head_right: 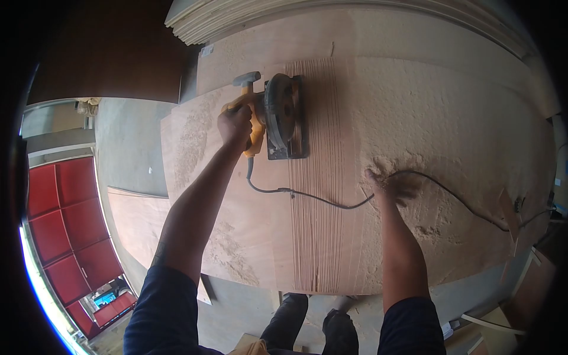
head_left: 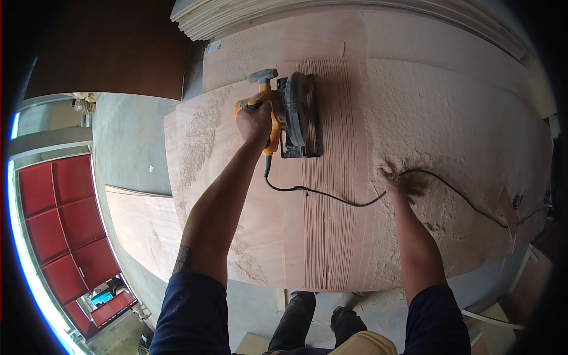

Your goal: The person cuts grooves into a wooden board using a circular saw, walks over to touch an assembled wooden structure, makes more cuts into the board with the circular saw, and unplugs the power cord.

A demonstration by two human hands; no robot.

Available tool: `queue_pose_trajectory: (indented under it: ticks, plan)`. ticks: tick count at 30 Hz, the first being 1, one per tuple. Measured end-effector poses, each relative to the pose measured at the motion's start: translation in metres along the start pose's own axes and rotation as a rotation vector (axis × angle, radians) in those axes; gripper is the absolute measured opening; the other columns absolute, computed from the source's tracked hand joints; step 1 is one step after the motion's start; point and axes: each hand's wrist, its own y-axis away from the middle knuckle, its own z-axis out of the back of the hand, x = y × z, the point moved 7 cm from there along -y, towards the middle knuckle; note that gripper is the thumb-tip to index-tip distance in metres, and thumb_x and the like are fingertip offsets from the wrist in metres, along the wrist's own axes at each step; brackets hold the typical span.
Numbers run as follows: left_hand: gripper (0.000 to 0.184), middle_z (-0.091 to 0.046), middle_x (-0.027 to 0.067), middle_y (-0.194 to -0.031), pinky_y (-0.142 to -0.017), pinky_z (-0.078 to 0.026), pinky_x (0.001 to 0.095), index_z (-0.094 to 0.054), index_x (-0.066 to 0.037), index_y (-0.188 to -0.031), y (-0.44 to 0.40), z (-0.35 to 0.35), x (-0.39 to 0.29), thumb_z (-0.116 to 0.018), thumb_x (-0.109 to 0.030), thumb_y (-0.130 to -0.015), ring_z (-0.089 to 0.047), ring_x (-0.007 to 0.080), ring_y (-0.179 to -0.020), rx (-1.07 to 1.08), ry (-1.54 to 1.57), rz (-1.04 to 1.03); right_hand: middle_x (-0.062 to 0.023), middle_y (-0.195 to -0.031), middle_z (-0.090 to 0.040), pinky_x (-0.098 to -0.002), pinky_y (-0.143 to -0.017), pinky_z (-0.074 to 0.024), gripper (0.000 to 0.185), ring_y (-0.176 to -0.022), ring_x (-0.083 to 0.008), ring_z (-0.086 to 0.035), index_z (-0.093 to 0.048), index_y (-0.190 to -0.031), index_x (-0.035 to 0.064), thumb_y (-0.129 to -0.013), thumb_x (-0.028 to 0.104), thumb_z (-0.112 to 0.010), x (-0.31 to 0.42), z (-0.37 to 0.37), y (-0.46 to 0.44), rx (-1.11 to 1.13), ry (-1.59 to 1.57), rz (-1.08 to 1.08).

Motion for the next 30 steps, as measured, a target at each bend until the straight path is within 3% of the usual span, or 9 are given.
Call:
queue_pose_trajectory:
  ticks: [5,8,10,13,16,19,21,28,30]
  plan:
    - [0.032,-0.072,0.0153,-0.081,-0.07,-0.053,0.0397,-0.074,0.004,-0.098,-0.028,-0.011,-0.02,-0.066,-0.023,-0.081,-0.07,0.0239,-0.072,0.016,-0.001,0.01,-0.0299,-0.167,-0.013,-0.0782,-0.112,0.003,0.13,-0.154,-0.0507,-0.004,-0.016,-0.158,-0.0082,-0.077,0.081,-0.065,-0.002,-0.005,-0.006,0.027,0.026,0.004]
    - [0.039,-0.074,0.0233,-0.088,-0.081,-0.054,0.0426,-0.073,0.007,-0.096,-0.046,-0.019,-0.028,-0.07,-0.029,-0.082,-0.074,0.0334,-0.087,0.051,0.048,0.036,-0.03,-0.167,-0.013,-0.0778,-0.113,0.0028,0.122,-0.153,-0.0536,-0.002,-0.022,-0.158,-0.0066,-0.082,0.081,-0.06,0.027,0.022,0.046,0.011,0.137,-0.152]
    - [0.033,-0.072,0.0153,-0.079,-0.068,-0.052,0.0401,-0.075,0.003,-0.096,-0.058,-0.023,-0.035,-0.067,-0.025,-0.08,-0.069,0.0236,-0.07,0.017,-0.01,-0.028,-0.0298,-0.167,-0.013,-0.0784,-0.112,0.0031,0.122,-0.152,-0.0548,0.0,-0.022,-0.158,-0.0062,-0.081,0.081,-0.06,0.029,0.025,0.05,0.055,0.112,-0.125]
    - [0.033,-0.071,0.0146,-0.077,-0.068,-0.052,0.0404,-0.075,0.003,-0.095,-0.078,-0.032,-0.042,-0.067,-0.025,-0.08,-0.068,0.0232,-0.07,0.015,0.011,-0.037,-0.0306,-0.167,-0.007,-0.0807,-0.11,0.0033,0.123,-0.15,-0.0587,0.003,-0.021,-0.158,-0.0059,-0.081,0.081,-0.061,0.017,0.013,0.034,0.035,0.126,-0.151]
    - [0.033,-0.07,0.013,-0.075,-0.065,-0.052,0.0394,-0.074,0.003,-0.093,-0.096,-0.039,-0.049,-0.067,-0.026,-0.08,-0.067,0.0216,-0.065,-0.016,-0.029,-0.067,-0.0345,-0.165,0.012,-0.0796,-0.11,0.0052,0.14,-0.147,-0.0582,0.022,-0.01,-0.16,-0.0054,-0.071,0.088,-0.064,0.002,0.005,0.013,0.005,0.071,-0.131]
    - [0.041,-0.073,0.0243,-0.087,-0.082,-0.054,0.0437,-0.073,0.006,-0.092,-0.115,-0.05,-0.047,-0.07,-0.033,-0.08,-0.073,0.0359,-0.087,0.061,0.037,0.037,-0.0321,-0.167,0.008,-0.0788,-0.111,0.0044,0.14,-0.15,-0.0554,0.018,-0.009,-0.16,-0.0062,-0.072,0.087,-0.064,0.011,0.006,0.025,0.078,0.044,-0.17]
    - [0.041,-0.073,0.0247,-0.087,-0.082,-0.054,0.0439,-0.073,0.007,-0.092,-0.125,-0.055,-0.051,-0.07,-0.033,-0.08,-0.073,0.036,-0.087,0.051,0.041,0.028,-0.0292,-0.168,0.005,-0.0784,-0.112,0.0046,0.14,-0.152,-0.052,0.014,-0.007,-0.16,-0.0059,-0.072,0.088,-0.063,-0.004,0.008,0.018,-0.196,0.193,-0.271]
    - [0.043,-0.073,0.0254,-0.085,-0.081,-0.056,0.0449,-0.074,0.006,-0.09,-0.152,-0.061,-0.08,-0.071,-0.035,-0.077,-0.074,0.0375,-0.088,-0.011,-0.012,-0.028,-0.0289,-0.167,-0.012,-0.0739,-0.116,0.002,0.133,-0.155,-0.0473,-0.002,-0.016,-0.159,-0.0055,-0.074,0.085,-0.065,-0.006,-0.001,0.008,0.038,0.053,-0.074]
    - [0.04,-0.072,0.0202,-0.08,-0.075,-0.055,0.0422,-0.075,0.004,-0.091,-0.164,-0.065,-0.084,-0.069,-0.034,-0.077,-0.072,0.0318,-0.078,-0.038,-0.037,-0.053,-0.028,-0.161,-0.033,-0.0612,-0.122,-0.0131,0.118,-0.151,-0.0426,-0.026,-0.03,-0.155,-0.0058,-0.079,0.073,-0.073,-0.002,0.01,0.02,-0.19,0.182,-0.177]
